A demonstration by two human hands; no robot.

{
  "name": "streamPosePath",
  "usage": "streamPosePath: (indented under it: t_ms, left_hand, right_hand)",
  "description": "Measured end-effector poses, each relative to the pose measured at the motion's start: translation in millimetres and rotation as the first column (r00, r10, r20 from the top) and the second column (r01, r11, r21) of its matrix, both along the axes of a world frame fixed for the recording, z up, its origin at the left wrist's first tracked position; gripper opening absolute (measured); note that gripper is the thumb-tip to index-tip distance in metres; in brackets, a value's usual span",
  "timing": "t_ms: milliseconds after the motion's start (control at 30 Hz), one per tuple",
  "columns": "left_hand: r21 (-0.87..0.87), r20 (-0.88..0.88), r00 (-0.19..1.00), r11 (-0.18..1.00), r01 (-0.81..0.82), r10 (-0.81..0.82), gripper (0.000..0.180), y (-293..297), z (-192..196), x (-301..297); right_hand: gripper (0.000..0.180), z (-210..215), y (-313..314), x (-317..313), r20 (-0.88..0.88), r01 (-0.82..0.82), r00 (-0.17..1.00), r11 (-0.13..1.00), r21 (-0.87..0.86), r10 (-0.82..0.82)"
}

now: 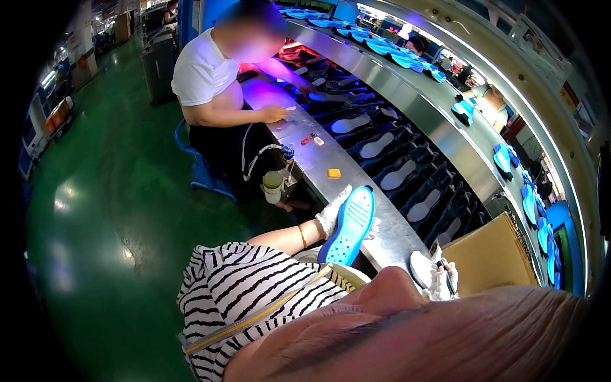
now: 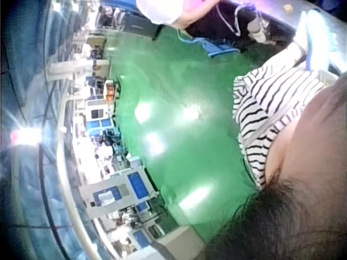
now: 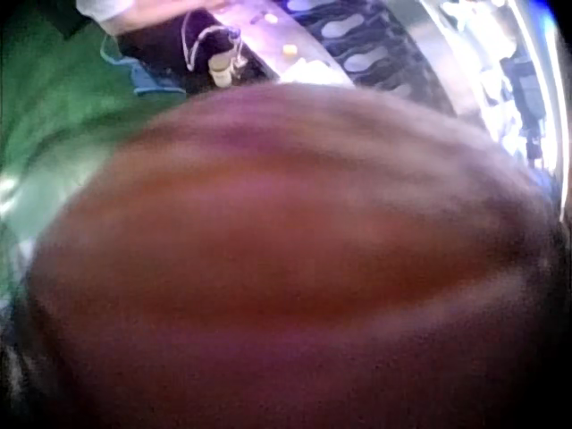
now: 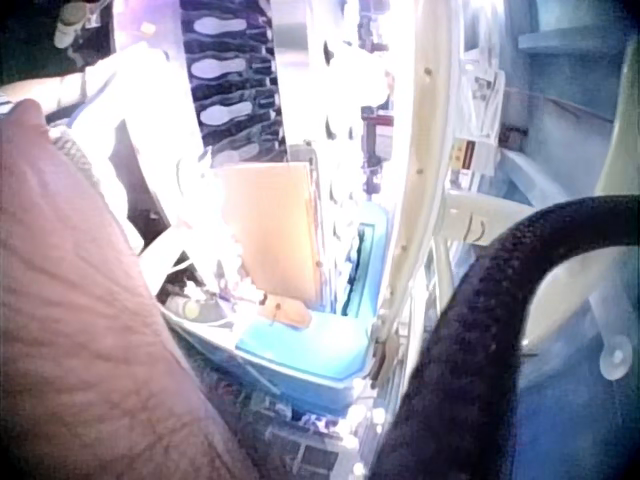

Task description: The person applies adhesive to the inner surface of blue shoe soles using a brush and then places the soles onto a conveyor belt.

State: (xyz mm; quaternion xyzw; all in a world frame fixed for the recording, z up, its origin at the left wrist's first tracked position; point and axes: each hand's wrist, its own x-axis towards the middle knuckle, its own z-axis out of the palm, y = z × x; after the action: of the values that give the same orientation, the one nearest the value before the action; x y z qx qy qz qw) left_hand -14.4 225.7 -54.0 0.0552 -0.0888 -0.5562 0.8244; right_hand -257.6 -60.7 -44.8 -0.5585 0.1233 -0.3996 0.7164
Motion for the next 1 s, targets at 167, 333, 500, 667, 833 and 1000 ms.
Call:
streamPosePath:
  t_ms: [167, 333, 500, 667, 833, 1000]
  left_hand:
    - [0.002, 0.04, 0.999, 1.0, -0.029, 0.029, 0.095, -3, -3, 0]
    - [0.01, 0.036, 0.999, 0.999, -0.031, 0.031, 0.094, -3, 0, 0]
    - [0.008, -0.003, 1.0, 1.0, -0.021, 0.021, 0.083, -3, 2, -2]
    - [0.056, -0.001, 1.0, 0.998, -0.009, 0.01, 0.085, -4, -3, 2]
    - [0.109, -0.082, 0.994, 0.992, -0.059, 0.068, 0.086, 0, -18, 9]
    - [0.039, -0.037, 0.998, 0.998, -0.058, 0.06, 0.086, 4, -20, 13]
  right_hand:
    - [0.022, -5, -7, -13, 0.02, -0.043, 0.999, 0.999, -0.013, 0.043]
    - [0.021, -5, 7, -11, 0.04, 0.019, 0.999, 1.0, -0.003, -0.019]
    - [0.021, 1, 15, -6, 0.049, 0.046, 0.998, 0.999, -0.024, -0.045]
    - [0.021, -11, 9, -5, -0.061, 0.064, 0.996, 0.997, 0.032, -0.062]
    - [0.022, -23, -2, 0, -0.057, -0.003, 0.998, 0.981, 0.194, 0.015]
    - [0.022, -46, -42, 5, 0.022, -0.161, 0.986, 0.911, 0.38, 0.165]
